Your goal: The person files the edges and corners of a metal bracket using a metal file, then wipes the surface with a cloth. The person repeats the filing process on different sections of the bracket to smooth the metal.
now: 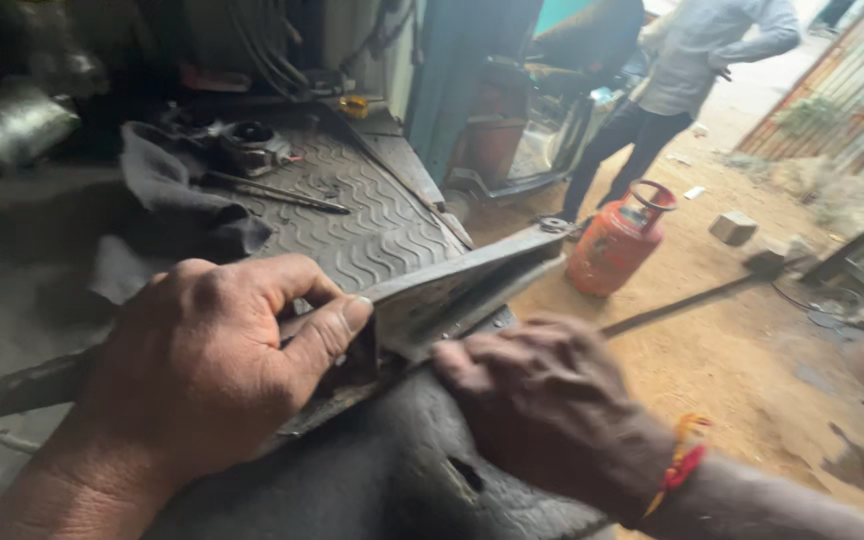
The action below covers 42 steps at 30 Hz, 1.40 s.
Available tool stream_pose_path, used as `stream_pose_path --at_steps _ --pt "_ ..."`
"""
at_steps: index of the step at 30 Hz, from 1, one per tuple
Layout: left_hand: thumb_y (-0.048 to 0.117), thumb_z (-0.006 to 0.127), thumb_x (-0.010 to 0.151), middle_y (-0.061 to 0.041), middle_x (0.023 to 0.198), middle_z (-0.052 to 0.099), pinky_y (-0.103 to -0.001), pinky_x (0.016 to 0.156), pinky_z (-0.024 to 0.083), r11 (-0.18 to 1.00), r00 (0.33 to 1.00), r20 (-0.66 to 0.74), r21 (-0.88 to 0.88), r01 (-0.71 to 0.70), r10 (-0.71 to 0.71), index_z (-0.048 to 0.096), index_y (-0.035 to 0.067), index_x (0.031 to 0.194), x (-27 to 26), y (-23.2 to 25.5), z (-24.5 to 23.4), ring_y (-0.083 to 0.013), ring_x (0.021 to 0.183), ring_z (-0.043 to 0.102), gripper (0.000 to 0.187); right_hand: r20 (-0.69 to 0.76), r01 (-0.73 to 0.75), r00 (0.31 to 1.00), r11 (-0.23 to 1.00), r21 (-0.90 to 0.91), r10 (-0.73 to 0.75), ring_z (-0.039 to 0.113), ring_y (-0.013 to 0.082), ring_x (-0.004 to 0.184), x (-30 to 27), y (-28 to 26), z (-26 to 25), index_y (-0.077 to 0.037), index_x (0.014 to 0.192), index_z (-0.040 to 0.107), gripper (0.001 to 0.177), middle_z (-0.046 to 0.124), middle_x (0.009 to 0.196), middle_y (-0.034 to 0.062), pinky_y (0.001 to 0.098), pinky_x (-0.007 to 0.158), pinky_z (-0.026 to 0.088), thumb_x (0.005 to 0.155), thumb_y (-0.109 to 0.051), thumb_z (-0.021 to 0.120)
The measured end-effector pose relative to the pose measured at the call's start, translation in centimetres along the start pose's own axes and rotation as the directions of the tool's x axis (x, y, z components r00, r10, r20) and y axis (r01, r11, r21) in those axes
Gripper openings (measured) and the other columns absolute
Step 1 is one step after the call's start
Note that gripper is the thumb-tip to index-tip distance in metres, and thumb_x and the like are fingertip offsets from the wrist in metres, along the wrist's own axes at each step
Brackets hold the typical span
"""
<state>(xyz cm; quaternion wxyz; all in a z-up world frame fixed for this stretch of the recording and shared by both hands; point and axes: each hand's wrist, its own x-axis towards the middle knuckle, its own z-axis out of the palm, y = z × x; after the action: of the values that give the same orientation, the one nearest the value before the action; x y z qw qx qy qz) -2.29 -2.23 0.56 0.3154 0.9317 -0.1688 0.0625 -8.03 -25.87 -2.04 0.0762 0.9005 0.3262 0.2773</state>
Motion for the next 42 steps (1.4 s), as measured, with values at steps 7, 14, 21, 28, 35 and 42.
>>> stream_pose_path --at_steps 7,14,21,28,35,42 --pt "0.054 0.069 0.09 -0.007 0.065 0.076 -0.042 0.067 0.059 0.999 0.999 0.019 0.013 0.048 -0.048 0.083 0.026 0.095 0.0 0.1 -0.5 -0.0252 0.067 0.077 0.032 0.069 -0.238 0.967 0.964 -0.118 0.247 0.07 0.0285 0.063 -1.0 4.9 0.4 -0.014 0.094 0.068 0.012 0.067 0.068 0.0071 0.0448 0.052 0.053 0.085 -0.014 0.059" --pt "0.052 0.066 0.088 -0.006 0.063 0.076 -0.041 0.065 0.06 0.998 1.0 0.009 -0.065 0.014 -0.014 0.082 0.023 0.091 0.1 -0.2 -0.4 -0.0233 0.063 0.078 0.034 0.227 -0.398 0.842 0.848 -0.35 0.489 0.069 0.0277 0.052 -2.3 11.0 2.7 -0.016 0.102 0.067 0.015 0.066 0.06 0.0072 0.0452 0.048 0.054 0.096 -0.021 0.054" --pt "0.053 0.069 0.089 -0.006 0.058 0.074 -0.04 0.061 0.058 0.999 0.999 0.008 -0.003 0.043 -0.043 0.084 0.024 0.09 0.3 -0.2 0.1 -0.0233 0.059 0.074 0.032 0.142 -0.251 0.946 0.937 -0.242 0.29 0.068 0.0277 0.054 -2.7 6.8 2.1 -0.012 0.1 0.066 0.017 0.066 0.062 0.0066 0.0438 0.049 0.052 0.085 -0.011 0.058" --pt "0.051 0.069 0.091 -0.006 0.058 0.074 -0.038 0.059 0.057 0.994 0.994 0.023 0.027 0.102 -0.102 0.083 0.021 0.092 0.1 0.9 -0.7 -0.0206 0.059 0.072 0.033 -0.231 0.002 0.973 1.0 -0.003 -0.003 0.064 0.0251 0.06 -2.0 -1.8 0.2 -0.007 0.107 0.061 0.031 0.062 0.072 0.0069 0.0426 0.055 0.052 0.077 -0.012 0.06" --pt "0.051 0.067 0.09 -0.005 0.058 0.074 -0.037 0.058 0.056 0.999 0.999 -0.007 0.016 0.034 -0.034 0.083 0.022 0.09 0.1 0.7 -0.9 -0.0201 0.055 0.073 0.034 0.21 -0.476 0.829 0.851 -0.221 0.518 0.068 0.0241 0.051 -1.8 5.7 -0.1 -0.019 0.115 0.068 0.019 0.066 0.064 0.0066 0.0436 0.045 0.052 0.1 -0.022 0.056" --pt "0.048 0.069 0.089 -0.007 0.059 0.074 -0.04 0.053 0.054 0.999 0.997 -0.067 -0.039 -0.028 0.025 0.084 0.02 0.091 0.2 -0.5 -0.3 -0.0224 0.055 0.072 0.032 0.118 -0.315 0.939 0.945 -0.088 0.324 0.069 0.0297 0.056 -1.8 3.5 1.6 -0.015 0.121 0.068 0.038 0.07 0.066 0.0091 0.0459 0.048 0.052 0.084 -0.012 0.061"
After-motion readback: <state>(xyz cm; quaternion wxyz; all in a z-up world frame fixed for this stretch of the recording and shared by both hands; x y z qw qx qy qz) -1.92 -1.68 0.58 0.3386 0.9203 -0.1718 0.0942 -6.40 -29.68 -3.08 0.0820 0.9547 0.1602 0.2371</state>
